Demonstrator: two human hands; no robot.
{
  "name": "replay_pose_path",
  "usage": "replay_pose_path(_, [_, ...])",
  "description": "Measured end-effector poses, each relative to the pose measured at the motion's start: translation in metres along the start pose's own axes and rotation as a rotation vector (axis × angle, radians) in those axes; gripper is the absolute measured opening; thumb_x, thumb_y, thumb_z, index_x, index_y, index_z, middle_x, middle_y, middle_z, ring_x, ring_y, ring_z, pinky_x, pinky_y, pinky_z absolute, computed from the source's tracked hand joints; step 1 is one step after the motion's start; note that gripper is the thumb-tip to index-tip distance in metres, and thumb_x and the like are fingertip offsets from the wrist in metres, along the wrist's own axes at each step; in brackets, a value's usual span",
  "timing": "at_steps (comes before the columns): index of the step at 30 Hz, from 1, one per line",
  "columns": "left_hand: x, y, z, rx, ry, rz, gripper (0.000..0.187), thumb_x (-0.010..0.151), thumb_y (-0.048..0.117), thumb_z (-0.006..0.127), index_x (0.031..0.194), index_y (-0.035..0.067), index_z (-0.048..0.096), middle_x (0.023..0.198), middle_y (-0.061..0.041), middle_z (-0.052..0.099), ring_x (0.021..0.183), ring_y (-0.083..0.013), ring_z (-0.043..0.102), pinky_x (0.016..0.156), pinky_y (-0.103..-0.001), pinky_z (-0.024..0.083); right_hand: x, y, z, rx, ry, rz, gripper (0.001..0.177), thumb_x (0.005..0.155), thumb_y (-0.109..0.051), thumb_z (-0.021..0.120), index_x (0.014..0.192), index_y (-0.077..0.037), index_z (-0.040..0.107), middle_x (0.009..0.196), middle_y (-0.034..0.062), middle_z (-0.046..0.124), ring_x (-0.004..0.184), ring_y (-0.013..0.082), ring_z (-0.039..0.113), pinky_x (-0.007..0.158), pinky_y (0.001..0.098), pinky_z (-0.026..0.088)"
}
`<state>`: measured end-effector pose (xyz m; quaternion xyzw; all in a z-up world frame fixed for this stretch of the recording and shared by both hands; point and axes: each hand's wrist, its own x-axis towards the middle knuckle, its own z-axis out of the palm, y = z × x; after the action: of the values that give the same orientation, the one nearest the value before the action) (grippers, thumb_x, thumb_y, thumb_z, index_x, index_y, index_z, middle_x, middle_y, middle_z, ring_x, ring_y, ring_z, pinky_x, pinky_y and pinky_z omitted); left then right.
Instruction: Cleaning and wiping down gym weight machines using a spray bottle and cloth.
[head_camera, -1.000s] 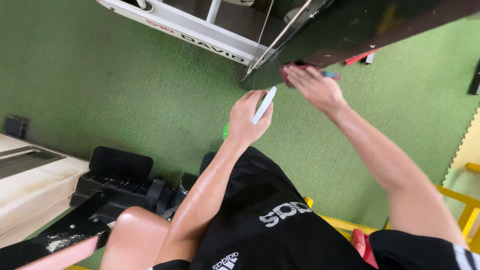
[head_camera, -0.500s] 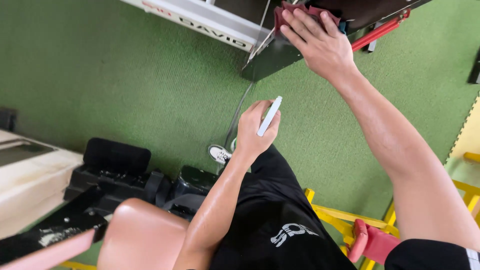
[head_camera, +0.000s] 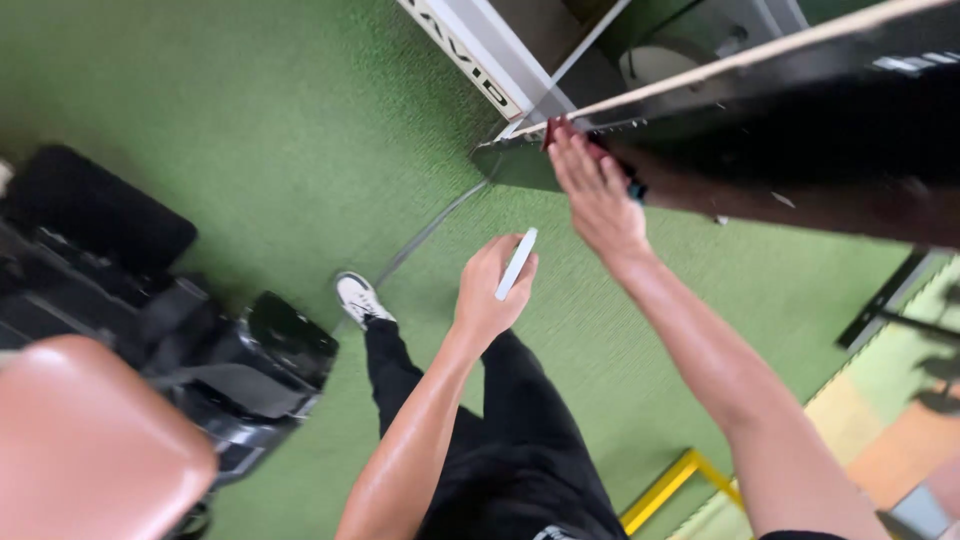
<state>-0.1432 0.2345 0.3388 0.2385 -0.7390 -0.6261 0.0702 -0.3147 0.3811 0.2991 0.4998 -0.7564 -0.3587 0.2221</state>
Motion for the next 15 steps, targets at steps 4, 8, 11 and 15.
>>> replay_pose_path(4, [0.013,-0.047,0.039,-0.054,0.103,-0.114,0.028,0.09,0.017,0.07,0.113,0.002,0.069,0.102,-0.019,0.072,0.091,-0.0388,0.072,0.078,-0.045,0.056,0.013,-0.046,0.043,-0.053,-0.105,-0.274,0.068,0.098,-0.026,0.046,0.161,-0.004,0.037,0.172,0.0127,0.026,0.159,0.0258,0.018,0.127,0.0434,0.008])
replay_pose_path(8, [0.007,-0.096,0.068,-0.064,0.192,-0.06,0.026,0.093,0.016,0.07,0.114,0.002,0.068,0.104,-0.019,0.072,0.095,-0.0392,0.07,0.081,-0.045,0.056,0.0,-0.098,0.091,0.013,-0.189,-0.447,0.068,0.094,-0.026,0.046,0.154,0.005,0.042,0.167,0.0194,0.031,0.157,0.0297,0.023,0.126,0.0461,0.01])
replay_pose_path(11, [0.002,-0.115,0.083,-0.038,0.153,-0.045,0.026,0.09,0.014,0.069,0.113,0.003,0.069,0.104,-0.018,0.072,0.095,-0.0376,0.07,0.082,-0.044,0.055,-0.035,-0.109,0.126,0.142,-0.228,-0.437,0.062,0.096,-0.02,0.05,0.154,0.002,0.044,0.169,0.0176,0.031,0.159,0.0271,0.024,0.13,0.0439,0.009])
replay_pose_path(15, [0.001,-0.123,0.086,-0.077,0.134,-0.058,0.025,0.092,0.016,0.069,0.113,0.003,0.069,0.103,-0.016,0.072,0.096,-0.0359,0.071,0.082,-0.043,0.055,-0.03,-0.063,0.075,0.104,-0.235,-0.4,0.071,0.088,-0.018,0.054,0.157,-0.004,0.041,0.17,0.0116,0.027,0.157,0.0216,0.024,0.127,0.0414,0.009])
